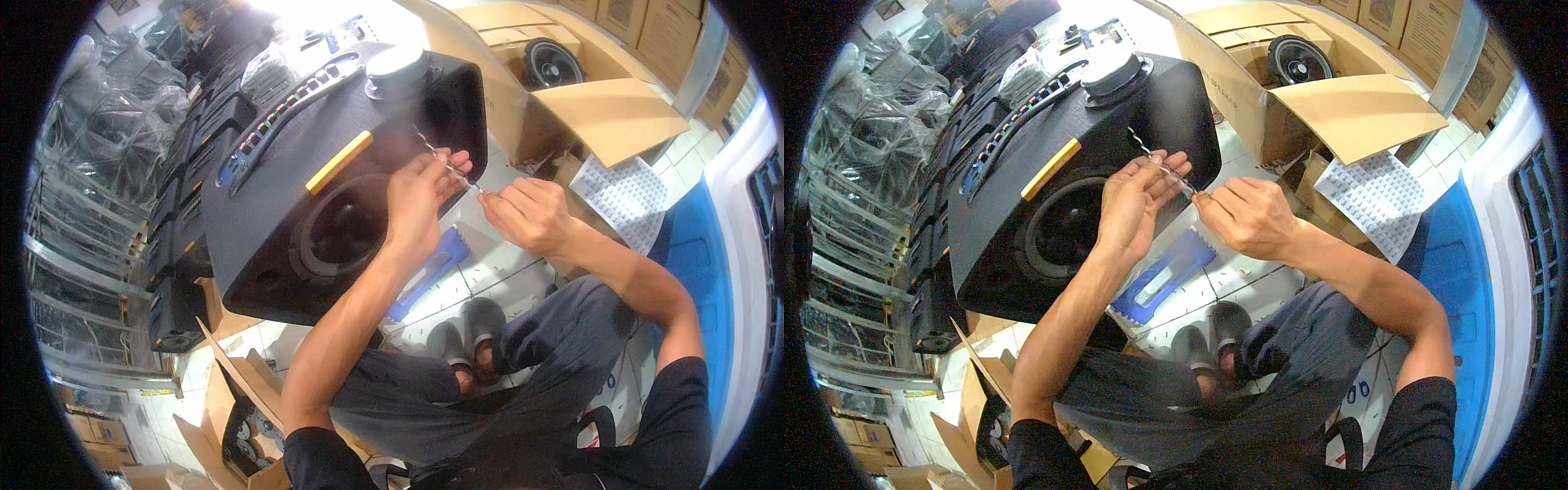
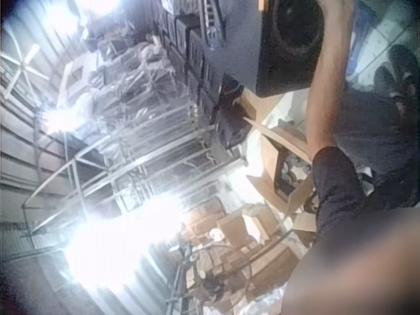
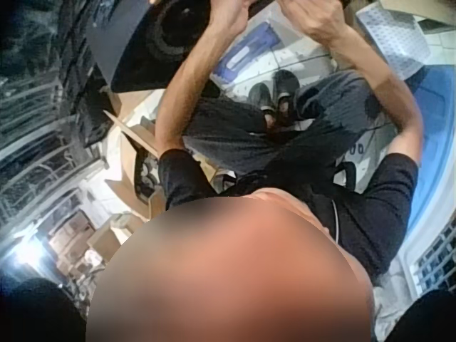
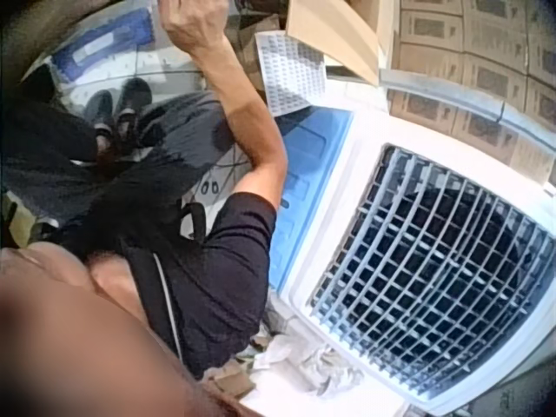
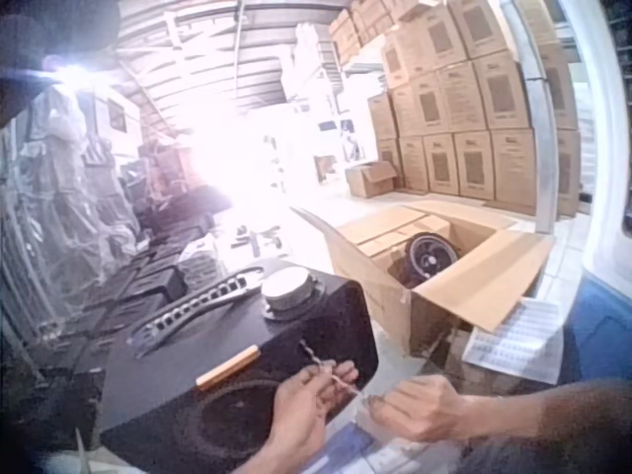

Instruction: The person assembles a speaker by attaching a circular component to the top, soldering wires, and securing the part. They handle the speaker, a soldering iron, and wires throughout the process.

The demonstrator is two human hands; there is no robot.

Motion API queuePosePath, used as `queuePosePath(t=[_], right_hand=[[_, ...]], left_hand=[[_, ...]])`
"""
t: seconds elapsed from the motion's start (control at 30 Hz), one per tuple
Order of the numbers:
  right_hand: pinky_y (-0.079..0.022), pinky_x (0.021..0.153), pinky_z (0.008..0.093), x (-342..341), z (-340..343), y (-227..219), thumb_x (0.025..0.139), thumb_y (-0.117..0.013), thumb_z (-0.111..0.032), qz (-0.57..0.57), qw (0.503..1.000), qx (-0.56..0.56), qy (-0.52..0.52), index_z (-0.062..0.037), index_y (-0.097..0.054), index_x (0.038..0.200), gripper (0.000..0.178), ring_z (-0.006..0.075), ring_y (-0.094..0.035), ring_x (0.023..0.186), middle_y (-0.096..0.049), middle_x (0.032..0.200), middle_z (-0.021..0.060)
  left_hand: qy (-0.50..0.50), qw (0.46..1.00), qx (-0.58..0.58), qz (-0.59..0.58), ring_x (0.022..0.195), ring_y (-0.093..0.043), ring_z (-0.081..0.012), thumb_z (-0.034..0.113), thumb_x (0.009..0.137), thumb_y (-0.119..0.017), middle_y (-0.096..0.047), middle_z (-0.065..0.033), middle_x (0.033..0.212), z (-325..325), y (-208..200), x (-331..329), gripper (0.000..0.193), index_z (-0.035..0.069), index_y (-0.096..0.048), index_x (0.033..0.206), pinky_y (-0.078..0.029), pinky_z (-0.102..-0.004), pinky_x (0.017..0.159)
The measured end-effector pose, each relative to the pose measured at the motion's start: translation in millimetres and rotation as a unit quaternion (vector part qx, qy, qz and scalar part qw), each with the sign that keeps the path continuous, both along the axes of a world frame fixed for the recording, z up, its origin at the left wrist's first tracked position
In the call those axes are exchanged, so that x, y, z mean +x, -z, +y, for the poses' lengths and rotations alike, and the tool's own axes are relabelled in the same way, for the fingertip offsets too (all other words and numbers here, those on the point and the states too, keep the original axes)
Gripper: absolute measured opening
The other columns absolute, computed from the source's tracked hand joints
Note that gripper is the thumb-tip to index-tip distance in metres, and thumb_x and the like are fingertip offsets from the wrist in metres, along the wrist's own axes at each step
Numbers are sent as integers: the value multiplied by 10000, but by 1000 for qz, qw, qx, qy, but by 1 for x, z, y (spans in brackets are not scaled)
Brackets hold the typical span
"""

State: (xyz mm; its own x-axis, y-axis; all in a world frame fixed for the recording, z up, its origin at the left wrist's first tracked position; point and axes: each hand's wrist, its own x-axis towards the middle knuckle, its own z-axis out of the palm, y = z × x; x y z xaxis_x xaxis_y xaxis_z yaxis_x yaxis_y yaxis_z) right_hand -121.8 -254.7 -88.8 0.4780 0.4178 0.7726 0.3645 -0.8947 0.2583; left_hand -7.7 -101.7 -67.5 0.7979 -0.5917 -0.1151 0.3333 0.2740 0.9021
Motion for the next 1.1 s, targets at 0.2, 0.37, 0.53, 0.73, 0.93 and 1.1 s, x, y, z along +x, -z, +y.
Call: queuePosePath(t=[0.2, 0.37, 0.53, 0.73, 0.93, 1.1], right_hand=[[-474, 508, 346, 5, -2, -8, 762, -791, -61, 1, 986, 168, 21, -40, -668, 812, 135, 226, -609, 584, -606, 682, 56], [-474, 501, 350, 5, 0, -15, 772, -787, -59, 13, 974, 223, 28, -42, -656, 795, 134, 235, -615, 582, -608, 679, 59], [-473, 521, 332, -4, 12, -9, 756, -723, -77, 44, 997, 49, -32, -13, -661, 833, 117, 195, -583, 603, -575, 695, 40], [-485, 536, 334, -1, 7, 6, 760, -723, -71, 51, 998, 30, -23, 2, -686, 857, 127, 203, -604, 598, -609, 695, 53], [-500, 533, 335, 13, -5, -7, 839, -753, -89, 105, 902, 414, 67, -1, -722, 814, 97, 231, -639, 555, -684, 713, 122], [-490, 522, 294, 1, 3, -21, 841, -762, -74, 79, 921, 380, 41, 4, -712, 806, 99, 169, -626, 546, -672, 696, 115]], left_hand=[[15, 998, 51, -23, 921, -669, -203, 181, 1028, -585, -677, -130, 1027, 8, 8, 3, 237, -28, -598, 1140, -569, -359, 869], [-23, 995, 77, -64, 883, -651, -172, 173, 1005, -625, -671, -94, 997, 7, 15, 6, 227, -13, -645, 1133, -561, -348, 882], [16, 1000, 5, 1, 913, -658, -179, 170, 986, -652, -674, -72, 951, -6, 13, 6, 219, -3, -655, 1121, -551, -342, 876], [51, 995, -58, 65, 930, -673, -255, 259, 997, -636, -669, -113, 950, 1, 1, 16, 263, 2, -627, 1051, -558, -391, 892], [13, 999, 18, 33, 929, -688, -240, 263, 1036, -569, -697, -132, 1027, 8, 1, 2, 298, -18, -618, 1122, -588, -387, 820], [6, 997, 69, -26, 941, -691, -223, 292, 1046, -552, -694, -150, 1089, 7, 3, 1, 355, -36, -607, 1170, -578, -371, 842]])
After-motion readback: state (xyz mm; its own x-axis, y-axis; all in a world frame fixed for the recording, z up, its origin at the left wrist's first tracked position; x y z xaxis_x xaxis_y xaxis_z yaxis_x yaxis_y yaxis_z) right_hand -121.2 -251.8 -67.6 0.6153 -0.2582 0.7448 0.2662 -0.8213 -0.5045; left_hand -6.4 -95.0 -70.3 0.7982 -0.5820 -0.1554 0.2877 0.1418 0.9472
